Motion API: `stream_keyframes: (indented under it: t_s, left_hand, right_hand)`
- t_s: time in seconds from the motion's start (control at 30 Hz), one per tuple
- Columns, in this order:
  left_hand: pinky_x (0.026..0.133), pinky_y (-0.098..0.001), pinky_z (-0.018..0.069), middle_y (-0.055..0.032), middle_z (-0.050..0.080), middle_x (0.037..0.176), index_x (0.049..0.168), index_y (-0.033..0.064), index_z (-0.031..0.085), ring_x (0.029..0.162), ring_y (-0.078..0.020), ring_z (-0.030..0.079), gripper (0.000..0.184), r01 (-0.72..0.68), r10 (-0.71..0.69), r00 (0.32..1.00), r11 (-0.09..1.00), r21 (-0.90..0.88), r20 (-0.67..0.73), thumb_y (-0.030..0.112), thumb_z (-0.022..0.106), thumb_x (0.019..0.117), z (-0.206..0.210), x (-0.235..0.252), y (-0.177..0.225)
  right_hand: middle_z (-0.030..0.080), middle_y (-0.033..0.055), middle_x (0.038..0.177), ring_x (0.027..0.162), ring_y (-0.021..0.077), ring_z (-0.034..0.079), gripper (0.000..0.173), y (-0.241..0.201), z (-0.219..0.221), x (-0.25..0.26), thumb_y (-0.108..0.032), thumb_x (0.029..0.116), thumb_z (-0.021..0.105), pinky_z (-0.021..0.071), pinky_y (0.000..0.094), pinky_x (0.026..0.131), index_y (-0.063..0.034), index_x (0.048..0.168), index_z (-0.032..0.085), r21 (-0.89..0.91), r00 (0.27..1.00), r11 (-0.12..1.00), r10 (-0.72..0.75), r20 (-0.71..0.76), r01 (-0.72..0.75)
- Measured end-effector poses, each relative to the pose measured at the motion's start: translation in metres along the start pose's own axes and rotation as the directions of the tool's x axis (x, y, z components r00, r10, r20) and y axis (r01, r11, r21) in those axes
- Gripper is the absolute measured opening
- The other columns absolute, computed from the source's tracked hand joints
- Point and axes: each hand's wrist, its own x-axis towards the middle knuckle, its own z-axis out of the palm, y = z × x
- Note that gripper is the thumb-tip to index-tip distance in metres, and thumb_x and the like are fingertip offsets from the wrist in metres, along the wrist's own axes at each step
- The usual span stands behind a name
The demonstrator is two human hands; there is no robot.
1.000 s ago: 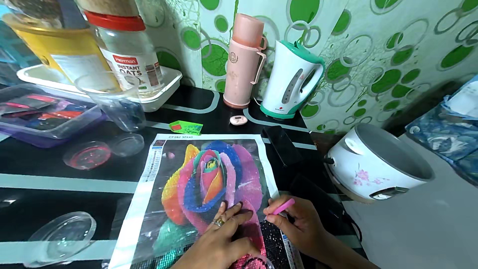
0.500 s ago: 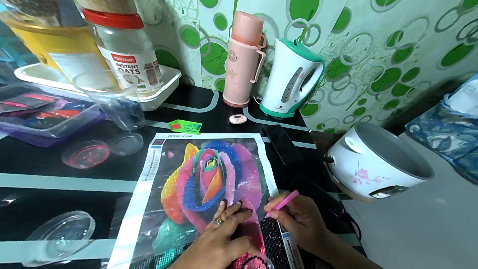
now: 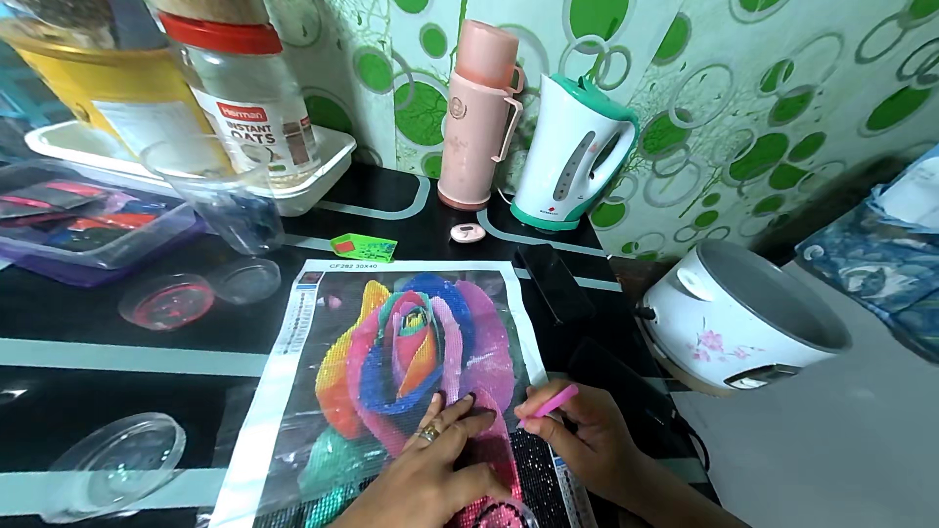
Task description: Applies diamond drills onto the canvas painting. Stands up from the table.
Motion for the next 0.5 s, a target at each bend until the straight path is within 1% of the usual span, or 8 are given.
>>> stream_keyframes:
  t_s: [0.17,0.4,0.5]
  left_hand:
    - [0.121,-0.0699,0.0141,-0.0243,0.053,0.146,0.113,0.0234,0.074,0.147,-0.0466,0.035,0.059,0.002,-0.002,1.000,1.000,-0.004,0.006,0.067,0.077,0.0737,-0.0002,-0.0001,0.0005]
    - [0.121,-0.0695,0.0141,-0.0241,0.053,0.147,0.115,0.0249,0.075,0.147,-0.0469,0.035,0.058,0.011,-0.011,1.000,1.000,-0.011,0.017,0.065,0.078,0.0731,-0.0017,0.0005,0.0011]
    - [0.120,-0.0707,0.0141,-0.0249,0.053,0.147,0.114,0.0237,0.075,0.147,-0.0479,0.035,0.058,0.003,-0.003,1.000,1.000,-0.011,0.015,0.065,0.078,0.0739,-0.0013,0.0001,0.0008]
  right_hand:
    - [0.074,0.0052,0.099,0.091,0.0066,0.071,0.011,-0.0001,0.0000,-0.0001,-0.010,0.0999,0.065,0.0593,0.0230,0.086,-0.0017,0.107,0.068,-0.002,1.000,1.000,-0.005,0.004,0.005]
    - [0.073,0.0049,0.098,0.091,0.0064,0.070,0.011,0.0004,0.0003,0.0001,-0.010,0.0997,0.065,0.0594,0.0232,0.086,-0.0024,0.107,0.068,-0.008,1.000,1.000,-0.013,0.001,0.013]
    - [0.074,0.0048,0.099,0.092,0.0071,0.071,0.010,-0.0003,0.0001,-0.0001,-0.009,0.0994,0.065,0.0597,0.0244,0.087,-0.0024,0.107,0.068,-0.022,1.000,1.000,-0.008,0.005,0.008]
